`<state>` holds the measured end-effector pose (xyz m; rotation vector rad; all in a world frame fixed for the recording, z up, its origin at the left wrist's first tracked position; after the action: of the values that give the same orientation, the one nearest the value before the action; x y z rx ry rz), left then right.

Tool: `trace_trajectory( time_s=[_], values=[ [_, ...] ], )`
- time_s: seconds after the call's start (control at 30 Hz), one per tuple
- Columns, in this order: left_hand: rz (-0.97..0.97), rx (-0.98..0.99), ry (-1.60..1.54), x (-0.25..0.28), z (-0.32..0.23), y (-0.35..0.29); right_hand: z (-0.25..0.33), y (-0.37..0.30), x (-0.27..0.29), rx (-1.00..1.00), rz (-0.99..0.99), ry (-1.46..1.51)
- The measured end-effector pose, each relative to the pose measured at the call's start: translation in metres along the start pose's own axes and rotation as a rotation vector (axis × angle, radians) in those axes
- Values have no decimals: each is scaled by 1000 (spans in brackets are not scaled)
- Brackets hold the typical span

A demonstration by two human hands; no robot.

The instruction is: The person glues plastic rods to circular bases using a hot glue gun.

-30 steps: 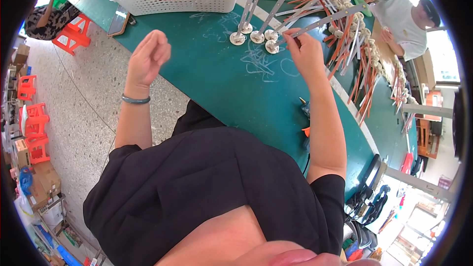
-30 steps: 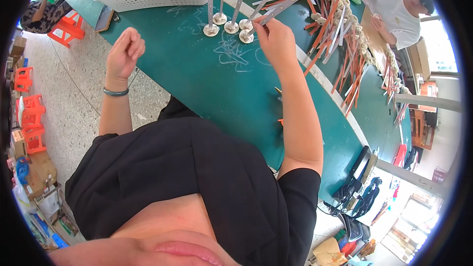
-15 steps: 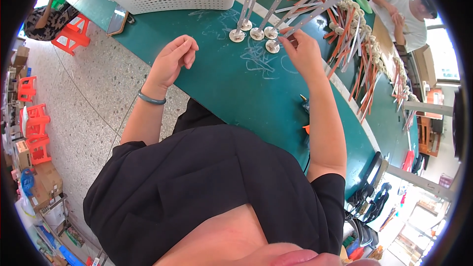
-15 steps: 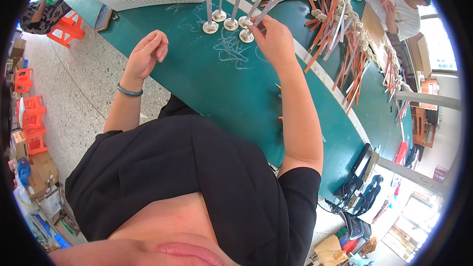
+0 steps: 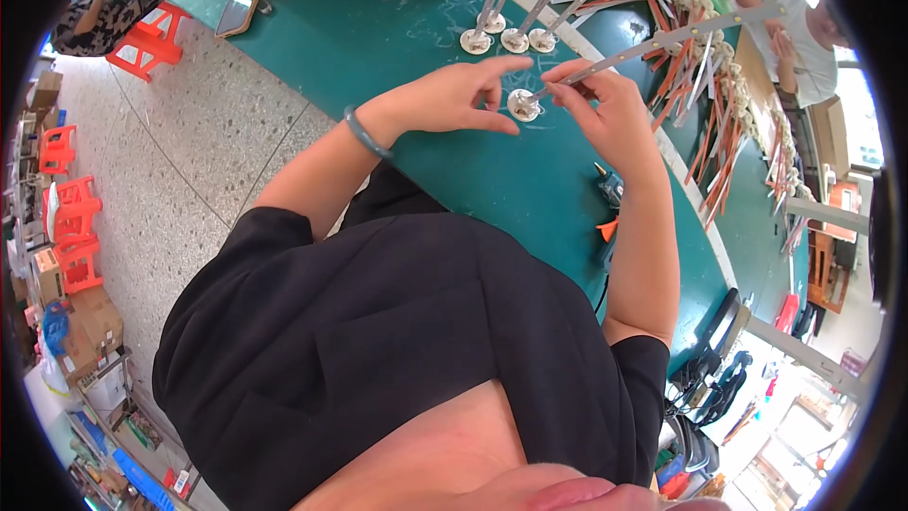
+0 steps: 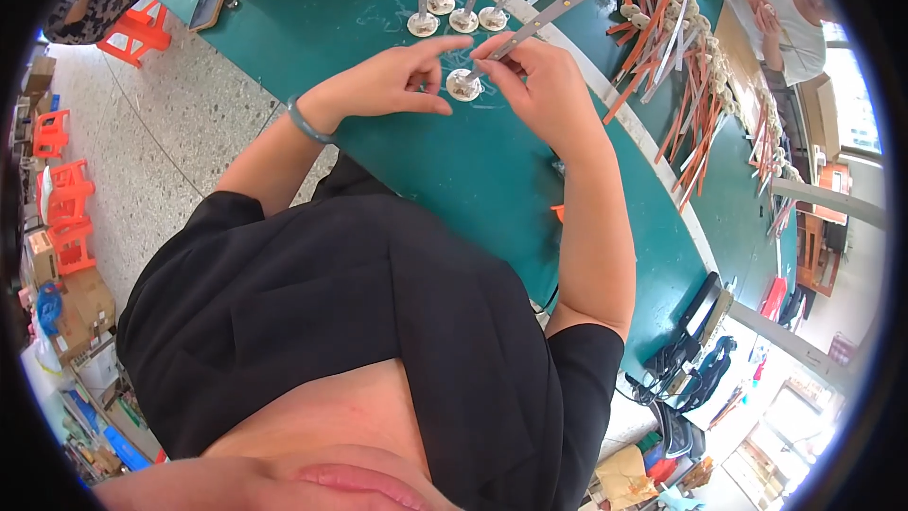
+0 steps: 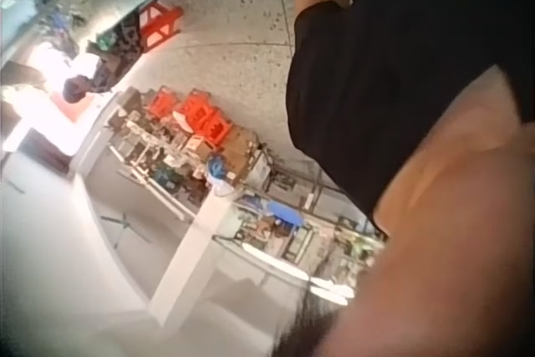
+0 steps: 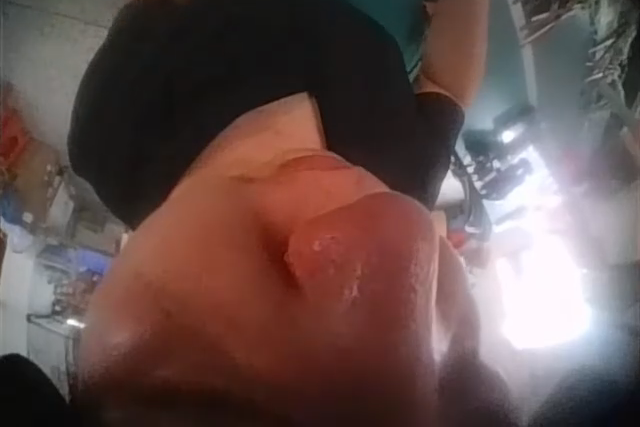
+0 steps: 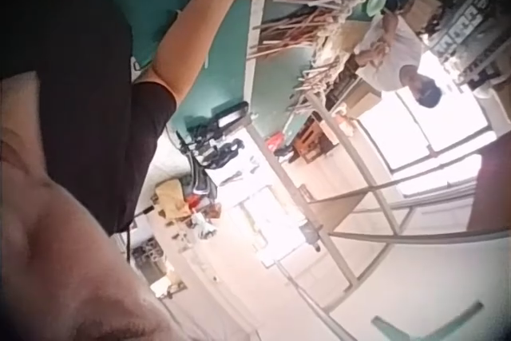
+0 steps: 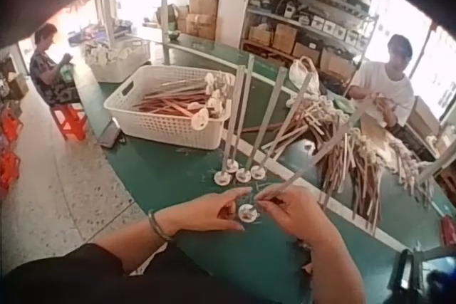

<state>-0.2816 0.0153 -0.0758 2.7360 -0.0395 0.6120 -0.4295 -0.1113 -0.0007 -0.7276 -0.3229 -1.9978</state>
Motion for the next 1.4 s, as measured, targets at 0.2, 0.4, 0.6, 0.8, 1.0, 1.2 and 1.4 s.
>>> trace_trajectory(
  time_s=[0.2, 0.4, 0.6, 0.8, 1.0, 1.2, 1.4],
  values=[
    [211, 40, 238, -13, 6, 10, 4, -13, -1, 34, 15, 5],
    [-13, -100, -48, -6, 12, -4, -21, 5, -1, 6, -151, -99],
    [-217, 83, -506, 20, 7, -31, -49, 43, -5, 7, -333, -245],
    [-340, 119, -576, 22, 21, -43, -63, 48, -12, -29, -323, -216],
    [-357, 158, -601, 13, 28, -39, -61, 48, -13, -63, -299, -244],
    [-328, 171, -537, 9, 25, -37, -65, 52, -12, 11, -307, -278],
    [-294, 152, -484, 5, 24, -36, -68, 49, -12, 51, -339, -256]
  ],
)
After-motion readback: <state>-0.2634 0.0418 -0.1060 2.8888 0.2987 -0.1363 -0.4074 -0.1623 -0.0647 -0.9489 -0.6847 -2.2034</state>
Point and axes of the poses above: each hand's wrist, its own y-axis towards the middle knuckle, its own x-axis out of the back of the hand, z = x × y, the point moved 4 cm from there along y, towards the middle knuckle, and after that the axes turned 13 degrees about -x, right-handed, at the moved point
